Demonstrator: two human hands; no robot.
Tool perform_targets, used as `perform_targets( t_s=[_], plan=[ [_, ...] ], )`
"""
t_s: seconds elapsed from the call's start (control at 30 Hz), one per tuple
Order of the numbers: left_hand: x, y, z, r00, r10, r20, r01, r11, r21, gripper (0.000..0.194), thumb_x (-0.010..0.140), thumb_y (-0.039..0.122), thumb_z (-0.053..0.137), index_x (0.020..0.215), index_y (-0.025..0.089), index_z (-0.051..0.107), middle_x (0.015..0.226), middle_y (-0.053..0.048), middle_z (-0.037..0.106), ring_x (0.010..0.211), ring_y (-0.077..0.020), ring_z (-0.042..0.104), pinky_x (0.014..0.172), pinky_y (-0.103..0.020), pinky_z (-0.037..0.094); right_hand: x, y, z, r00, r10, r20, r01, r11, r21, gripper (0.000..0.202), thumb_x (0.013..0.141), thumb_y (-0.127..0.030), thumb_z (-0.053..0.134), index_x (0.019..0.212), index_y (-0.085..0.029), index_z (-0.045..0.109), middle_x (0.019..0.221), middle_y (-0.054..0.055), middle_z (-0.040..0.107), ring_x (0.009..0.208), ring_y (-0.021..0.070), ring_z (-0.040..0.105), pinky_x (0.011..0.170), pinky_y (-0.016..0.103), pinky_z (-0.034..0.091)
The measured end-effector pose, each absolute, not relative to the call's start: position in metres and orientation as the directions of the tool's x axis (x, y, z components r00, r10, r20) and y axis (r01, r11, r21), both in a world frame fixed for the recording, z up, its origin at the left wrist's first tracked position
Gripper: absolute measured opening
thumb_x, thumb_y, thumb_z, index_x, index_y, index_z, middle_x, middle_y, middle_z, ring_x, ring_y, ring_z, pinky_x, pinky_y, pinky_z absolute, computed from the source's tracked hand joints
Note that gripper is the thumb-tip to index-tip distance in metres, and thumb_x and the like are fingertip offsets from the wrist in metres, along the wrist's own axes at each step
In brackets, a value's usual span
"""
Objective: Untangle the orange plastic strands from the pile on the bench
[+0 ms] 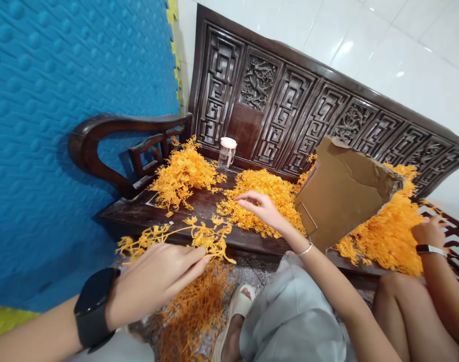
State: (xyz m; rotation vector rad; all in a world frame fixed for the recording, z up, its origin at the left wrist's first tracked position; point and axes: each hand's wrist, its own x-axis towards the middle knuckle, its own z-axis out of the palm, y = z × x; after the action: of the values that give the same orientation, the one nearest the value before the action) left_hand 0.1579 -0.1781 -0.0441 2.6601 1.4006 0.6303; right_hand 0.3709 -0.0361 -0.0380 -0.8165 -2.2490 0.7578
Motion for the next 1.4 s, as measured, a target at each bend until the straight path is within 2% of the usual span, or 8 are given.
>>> perform_targets(
  t_s=[0.13,0.33,0.63,0.77,0.93,1.17,1.3,1.4],
  plan=[
    [0.163,-0.177,-0.043,0.614,0.733,0.293,0.744,-0.662,0.094,0.035,0.09,0.022,0.026,0.07,0.018,0.054,0.057,0.001,0.059,0.051,-0.0138,0.057,0.047,-0.026,0.031,0.362,-0.059,-0.028,-0.849,0.473,0.236,0.214,0.716,-0.664,0.034,0.073,-0.032,0.062,0.105,-0.019,0.057,0.102,0.002,0.059,0.084,0.0102,0.054,0.08,0.026,0.043],
    [0.166,-0.178,-0.041,0.618,0.725,0.304,0.744,-0.664,0.071,0.032,0.089,0.022,0.029,0.068,0.018,0.052,0.056,0.001,0.059,0.048,-0.0134,0.057,0.047,-0.026,0.028,0.357,-0.065,-0.031,-0.847,0.454,0.276,0.209,0.762,-0.612,0.027,0.078,-0.032,0.056,0.1,-0.017,0.057,0.096,0.003,0.061,0.081,0.0102,0.055,0.076,0.026,0.045],
    [0.167,-0.175,-0.043,0.61,0.72,0.332,0.746,-0.663,0.066,0.032,0.089,0.023,0.032,0.064,0.018,0.05,0.053,0.001,0.058,0.046,-0.0125,0.053,0.046,-0.026,0.026,0.35,-0.074,-0.033,-0.86,0.28,0.426,0.249,0.96,-0.129,0.024,0.086,-0.033,0.044,0.095,-0.016,0.059,0.09,0.005,0.06,0.081,0.0115,0.052,0.073,0.027,0.037],
    [0.167,-0.177,-0.04,0.604,0.723,0.336,0.751,-0.657,0.063,0.032,0.089,0.023,0.03,0.065,0.018,0.051,0.054,0.001,0.058,0.047,-0.0124,0.053,0.046,-0.026,0.027,0.353,-0.071,-0.036,-0.831,0.318,0.457,0.353,0.935,-0.009,0.019,0.086,-0.026,0.042,0.09,-0.017,0.058,0.087,0.005,0.059,0.077,0.0129,0.05,0.071,0.028,0.034],
    [0.17,-0.181,-0.034,0.639,0.715,0.282,0.732,-0.679,0.063,0.035,0.09,0.024,0.026,0.07,0.018,0.053,0.057,0.0,0.059,0.05,-0.0129,0.055,0.048,-0.026,0.029,0.35,-0.067,-0.043,-0.599,0.554,0.579,0.563,0.805,-0.188,0.007,0.074,-0.017,0.045,0.068,-0.018,0.049,0.071,0.002,0.053,0.067,0.013,0.047,0.066,0.026,0.036],
    [0.17,-0.181,-0.032,0.581,0.786,0.213,0.739,-0.619,0.267,0.04,0.092,0.03,0.021,0.073,0.019,0.055,0.06,0.0,0.06,0.055,-0.0135,0.057,0.051,-0.024,0.031,0.348,-0.058,-0.052,-0.388,0.769,0.508,0.577,0.632,-0.518,0.015,0.068,-0.018,0.05,0.055,-0.017,0.042,0.054,-0.003,0.047,0.053,0.0092,0.043,0.054,0.021,0.034],
    [0.172,-0.182,-0.033,0.537,0.816,0.214,0.749,-0.578,0.323,0.041,0.091,0.032,0.02,0.069,0.019,0.053,0.058,0.001,0.057,0.055,-0.0133,0.056,0.051,-0.023,0.032,0.35,-0.052,-0.052,-0.349,0.79,0.504,0.573,0.606,-0.553,0.015,0.068,-0.017,0.05,0.054,-0.017,0.045,0.053,-0.002,0.048,0.052,0.0089,0.043,0.053,0.021,0.033],
    [0.173,-0.186,-0.034,0.497,0.834,0.237,0.75,-0.551,0.367,0.041,0.091,0.032,0.021,0.067,0.019,0.051,0.056,0.002,0.055,0.052,-0.013,0.055,0.049,-0.023,0.032,0.356,-0.05,-0.051,-0.445,0.753,0.484,0.529,0.658,-0.536,0.012,0.072,-0.018,0.047,0.06,-0.016,0.049,0.06,-0.001,0.052,0.057,0.0098,0.047,0.056,0.021,0.035]
  ],
)
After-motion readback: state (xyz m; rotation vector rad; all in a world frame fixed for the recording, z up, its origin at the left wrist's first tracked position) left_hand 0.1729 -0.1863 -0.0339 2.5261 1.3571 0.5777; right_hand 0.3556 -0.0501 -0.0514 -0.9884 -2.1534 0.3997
